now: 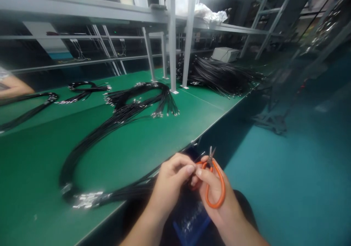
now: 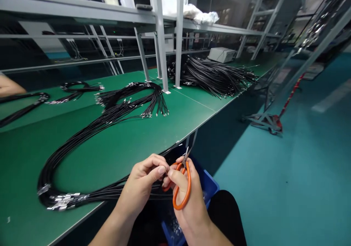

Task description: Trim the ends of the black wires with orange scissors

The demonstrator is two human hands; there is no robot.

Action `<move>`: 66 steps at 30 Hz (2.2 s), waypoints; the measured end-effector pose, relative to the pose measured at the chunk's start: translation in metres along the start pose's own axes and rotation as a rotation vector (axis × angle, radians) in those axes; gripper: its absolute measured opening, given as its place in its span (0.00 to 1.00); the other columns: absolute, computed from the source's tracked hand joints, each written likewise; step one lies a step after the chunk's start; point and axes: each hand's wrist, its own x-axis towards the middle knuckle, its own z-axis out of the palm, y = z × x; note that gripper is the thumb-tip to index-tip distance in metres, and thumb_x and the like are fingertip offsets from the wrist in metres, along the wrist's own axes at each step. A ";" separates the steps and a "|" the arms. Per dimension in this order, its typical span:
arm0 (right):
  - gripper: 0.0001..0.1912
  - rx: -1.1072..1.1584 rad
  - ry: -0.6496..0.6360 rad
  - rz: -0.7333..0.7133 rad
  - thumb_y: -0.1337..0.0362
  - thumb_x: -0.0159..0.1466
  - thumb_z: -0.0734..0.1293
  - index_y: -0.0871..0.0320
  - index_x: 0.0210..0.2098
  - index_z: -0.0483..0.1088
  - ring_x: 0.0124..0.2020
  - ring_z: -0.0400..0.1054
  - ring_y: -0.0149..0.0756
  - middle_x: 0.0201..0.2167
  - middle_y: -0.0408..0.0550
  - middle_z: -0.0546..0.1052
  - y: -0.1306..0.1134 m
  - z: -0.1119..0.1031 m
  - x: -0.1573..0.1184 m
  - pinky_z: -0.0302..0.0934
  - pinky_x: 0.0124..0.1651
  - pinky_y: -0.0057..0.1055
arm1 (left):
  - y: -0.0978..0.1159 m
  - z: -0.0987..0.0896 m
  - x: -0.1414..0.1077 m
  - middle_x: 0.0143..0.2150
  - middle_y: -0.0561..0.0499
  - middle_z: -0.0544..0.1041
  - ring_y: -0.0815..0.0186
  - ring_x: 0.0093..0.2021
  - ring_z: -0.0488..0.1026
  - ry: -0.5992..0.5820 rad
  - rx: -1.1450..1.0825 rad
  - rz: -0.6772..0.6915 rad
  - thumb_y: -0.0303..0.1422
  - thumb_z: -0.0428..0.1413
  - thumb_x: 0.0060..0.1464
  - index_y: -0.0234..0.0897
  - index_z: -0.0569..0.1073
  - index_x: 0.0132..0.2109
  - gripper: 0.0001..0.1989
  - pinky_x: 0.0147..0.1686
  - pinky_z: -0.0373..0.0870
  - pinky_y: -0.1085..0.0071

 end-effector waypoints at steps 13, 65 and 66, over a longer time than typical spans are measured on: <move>0.11 0.107 0.025 0.012 0.75 0.54 0.68 0.57 0.34 0.66 0.26 0.68 0.29 0.27 0.42 0.74 -0.002 0.001 0.002 0.63 0.29 0.25 | -0.007 0.000 0.000 0.31 0.54 0.69 0.71 0.29 0.67 0.122 0.067 0.044 0.31 0.55 0.56 0.36 0.68 0.32 0.05 0.31 0.66 0.75; 0.13 -1.081 0.081 -0.865 0.72 0.57 0.68 0.49 0.38 0.66 0.33 0.72 0.35 0.32 0.41 0.76 0.006 -0.007 0.004 0.66 0.36 0.29 | 0.004 -0.005 -0.008 0.27 0.52 0.74 0.70 0.25 0.67 0.172 0.345 -0.021 0.34 0.58 0.53 0.34 0.74 0.32 0.07 0.26 0.63 0.76; 0.14 -1.079 0.098 -0.874 0.72 0.56 0.68 0.49 0.38 0.66 0.32 0.72 0.35 0.32 0.41 0.76 0.007 -0.009 0.004 0.66 0.35 0.30 | 0.004 -0.005 -0.008 0.27 0.52 0.74 0.70 0.25 0.66 0.192 0.334 -0.017 0.34 0.58 0.52 0.34 0.74 0.31 0.07 0.26 0.63 0.76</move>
